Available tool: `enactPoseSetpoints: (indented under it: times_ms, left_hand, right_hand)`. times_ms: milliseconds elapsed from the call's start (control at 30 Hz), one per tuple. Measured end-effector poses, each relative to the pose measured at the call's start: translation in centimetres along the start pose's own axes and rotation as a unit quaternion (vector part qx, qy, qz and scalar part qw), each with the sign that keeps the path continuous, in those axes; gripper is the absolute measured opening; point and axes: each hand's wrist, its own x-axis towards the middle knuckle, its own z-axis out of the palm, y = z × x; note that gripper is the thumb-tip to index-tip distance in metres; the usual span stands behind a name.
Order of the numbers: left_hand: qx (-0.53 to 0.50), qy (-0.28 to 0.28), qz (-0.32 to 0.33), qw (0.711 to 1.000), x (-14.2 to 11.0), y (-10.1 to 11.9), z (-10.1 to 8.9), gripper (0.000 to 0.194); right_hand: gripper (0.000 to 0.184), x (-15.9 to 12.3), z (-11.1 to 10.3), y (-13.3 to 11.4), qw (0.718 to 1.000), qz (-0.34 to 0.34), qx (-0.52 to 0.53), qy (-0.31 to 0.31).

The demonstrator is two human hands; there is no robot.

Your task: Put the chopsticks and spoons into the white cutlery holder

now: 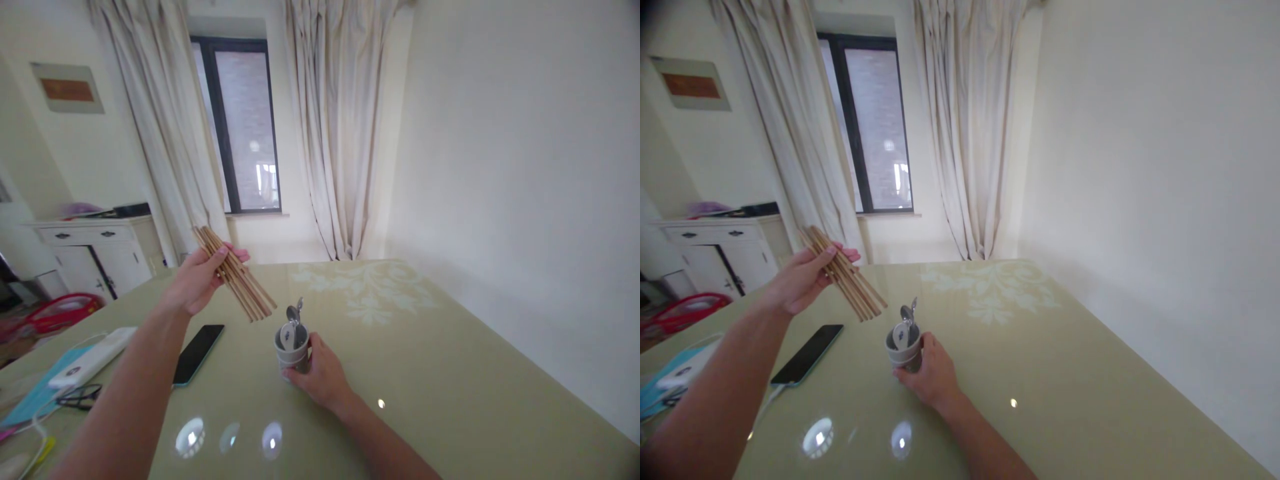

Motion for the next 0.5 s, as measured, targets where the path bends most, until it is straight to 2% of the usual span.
enactPoseSetpoints:
  times_ms: [100, 200, 267, 333, 400, 500]
  left_hand:
    - [0.022, -0.025, -0.164, 0.986, 0.7, -4.2, -2.2, 0.019]
    - [0.056, -0.093, -0.304, 0.946, 0.3, -9.8, -3.3, 0.029]
    - [0.104, -0.142, -0.330, 0.927, -0.2, -13.2, -3.3, 0.041]
    - [0.133, -0.155, -0.333, 0.920, -0.6, -15.8, -3.0, 0.049]
    - [0.159, -0.157, -0.325, 0.919, -0.7, -17.6, -2.5, 0.052]
    - [0.201, -0.145, -0.283, 0.927, -0.5, -19.4, -1.5, 0.046]
  right_hand:
    - [0.051, 0.0, -0.1, -0.1, 1.000, -0.004, -0.007, 0.001]
    - [0.051, 0.0, 0.0, -0.1, 1.000, -0.007, -0.005, 0.002]
    - [0.052, 0.0, 0.0, 0.0, 1.000, -0.013, -0.001, 0.003]
    - [0.051, 0.0, 0.1, 0.0, 1.000, -0.017, 0.001, 0.003]
    - [0.051, 0.1, 0.1, 0.1, 1.000, -0.019, 0.001, 0.005]
    - [0.052, 0.0, 0.2, 0.2, 1.000, -0.019, 0.005, 0.004]
